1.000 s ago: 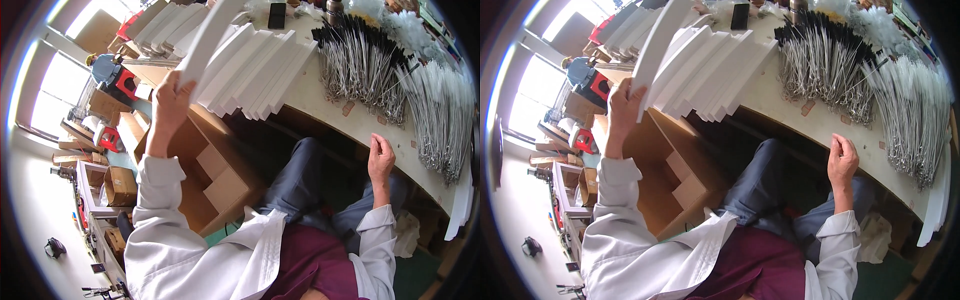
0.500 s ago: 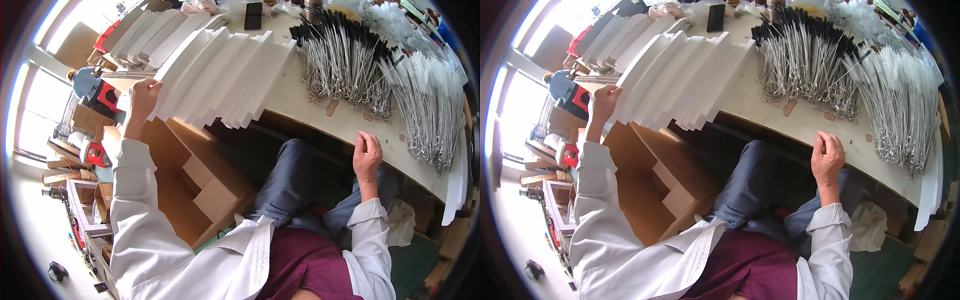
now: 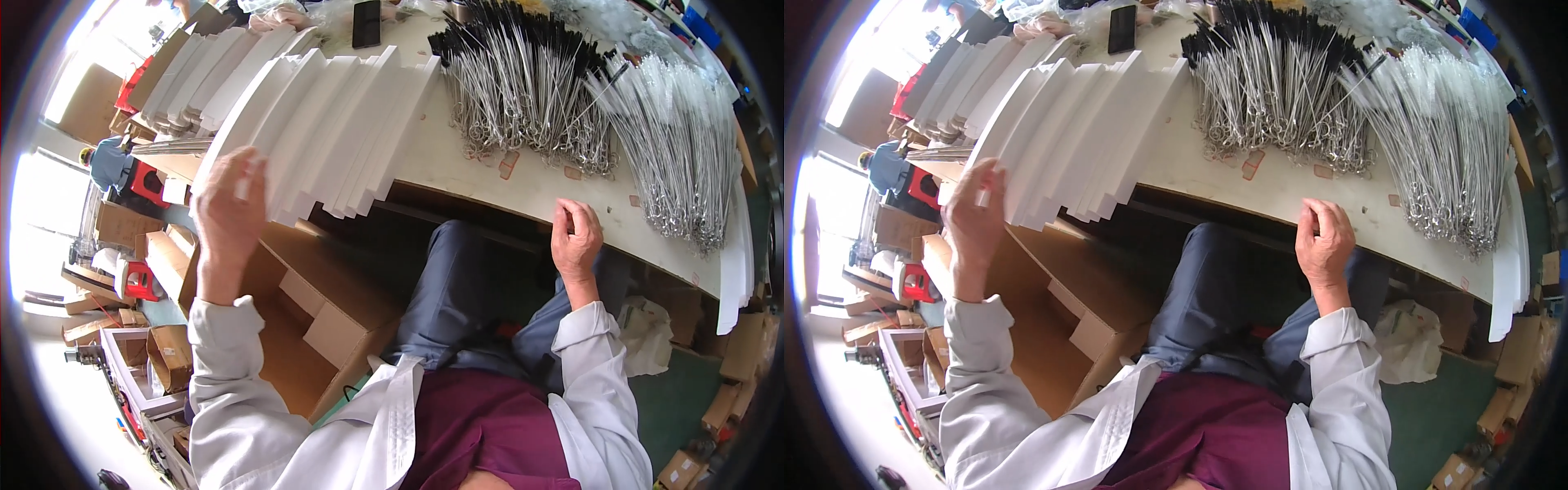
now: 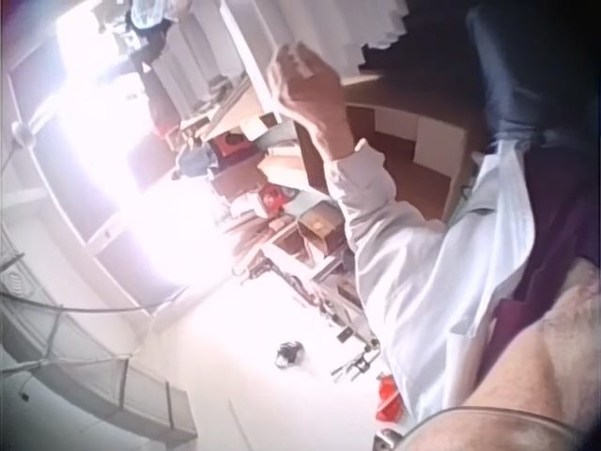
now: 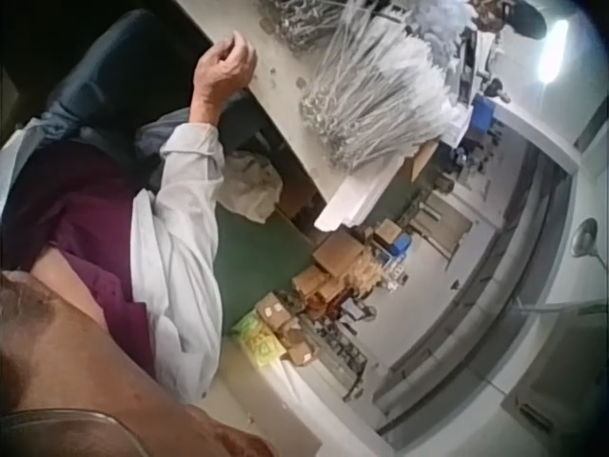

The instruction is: Manually assembling metal hook components into small white cardboard boxes at a workshop desk.

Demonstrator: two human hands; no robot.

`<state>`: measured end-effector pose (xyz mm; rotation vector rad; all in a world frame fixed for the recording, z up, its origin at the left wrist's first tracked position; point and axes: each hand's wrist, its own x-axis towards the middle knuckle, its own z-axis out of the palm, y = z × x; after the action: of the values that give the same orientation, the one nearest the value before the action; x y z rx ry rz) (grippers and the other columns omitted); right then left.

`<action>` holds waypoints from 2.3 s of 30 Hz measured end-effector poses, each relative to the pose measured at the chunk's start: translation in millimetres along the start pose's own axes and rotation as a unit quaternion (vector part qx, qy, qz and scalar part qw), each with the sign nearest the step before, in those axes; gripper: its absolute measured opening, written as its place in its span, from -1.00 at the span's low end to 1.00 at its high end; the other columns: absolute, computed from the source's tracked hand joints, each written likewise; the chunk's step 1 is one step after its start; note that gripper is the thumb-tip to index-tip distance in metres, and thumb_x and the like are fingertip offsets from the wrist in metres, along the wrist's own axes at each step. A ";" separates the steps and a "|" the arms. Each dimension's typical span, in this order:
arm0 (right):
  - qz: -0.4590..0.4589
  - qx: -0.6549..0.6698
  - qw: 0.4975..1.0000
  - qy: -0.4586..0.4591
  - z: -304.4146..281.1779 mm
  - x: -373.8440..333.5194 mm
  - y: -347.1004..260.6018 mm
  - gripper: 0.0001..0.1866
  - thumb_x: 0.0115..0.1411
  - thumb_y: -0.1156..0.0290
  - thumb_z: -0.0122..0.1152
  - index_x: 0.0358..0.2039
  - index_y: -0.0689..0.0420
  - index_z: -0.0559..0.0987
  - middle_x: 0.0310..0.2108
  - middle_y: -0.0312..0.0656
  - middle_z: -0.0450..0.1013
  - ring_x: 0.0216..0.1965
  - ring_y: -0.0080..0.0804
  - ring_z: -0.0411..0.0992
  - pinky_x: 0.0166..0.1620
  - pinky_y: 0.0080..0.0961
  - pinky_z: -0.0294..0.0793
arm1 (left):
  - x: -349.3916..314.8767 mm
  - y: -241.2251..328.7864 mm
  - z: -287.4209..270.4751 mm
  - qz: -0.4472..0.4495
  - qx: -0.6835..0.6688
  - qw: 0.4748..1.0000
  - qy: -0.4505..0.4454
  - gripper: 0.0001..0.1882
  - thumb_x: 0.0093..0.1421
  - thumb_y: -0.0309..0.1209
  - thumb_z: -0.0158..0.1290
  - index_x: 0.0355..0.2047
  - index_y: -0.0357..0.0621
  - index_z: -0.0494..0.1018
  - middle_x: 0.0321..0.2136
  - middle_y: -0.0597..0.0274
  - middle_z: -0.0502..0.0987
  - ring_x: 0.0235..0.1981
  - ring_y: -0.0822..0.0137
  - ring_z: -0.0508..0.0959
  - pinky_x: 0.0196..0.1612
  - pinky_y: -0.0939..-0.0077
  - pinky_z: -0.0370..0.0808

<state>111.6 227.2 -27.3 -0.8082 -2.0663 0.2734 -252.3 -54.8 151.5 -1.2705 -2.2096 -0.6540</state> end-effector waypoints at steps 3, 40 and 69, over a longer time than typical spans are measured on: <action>0.011 0.002 1.000 0.001 0.8 -0.5 -1.4 -0.89 0.22 0.57 0.29 -0.23 0.15 0.65 -0.32 -0.17 0.58 -0.38 -0.24 0.55 -0.29 -0.38 0.57 | -11.2 52.3 25.7 0.076 -0.037 0.995 -0.059 -0.75 0.17 -0.37 0.30 -0.18 -0.22 0.61 -0.29 0.00 0.65 -0.25 -0.04 0.67 -0.16 0.21 0.63; -0.014 -0.012 0.998 0.060 6.1 5.9 -7.7 -0.90 0.14 0.52 0.27 -0.31 0.07 0.64 -0.38 -0.18 0.57 -0.33 -0.13 0.57 -0.28 -0.25 0.57 | -39.7 64.4 157.9 0.081 0.013 0.993 -0.086 -0.69 0.27 -0.34 0.20 -0.24 -0.44 0.54 -0.06 -0.38 0.54 0.03 -0.33 0.50 0.10 -0.07 0.49; 0.068 0.037 0.997 0.031 -47.2 51.9 46.7 -0.83 0.23 0.42 0.29 -0.18 0.15 0.62 -0.35 -0.15 0.59 -0.33 -0.15 0.60 -0.24 -0.27 0.61 | -78.7 197.0 152.1 0.154 -0.318 0.922 -0.158 -0.75 0.12 -0.57 0.25 -0.16 -0.29 0.57 -0.17 -0.05 0.65 -0.13 -0.08 0.66 -0.04 0.18 0.62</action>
<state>148.9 291.1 12.8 -0.9020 -1.9354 0.3932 -72.8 78.5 17.0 -2.1278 -2.0229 -1.1598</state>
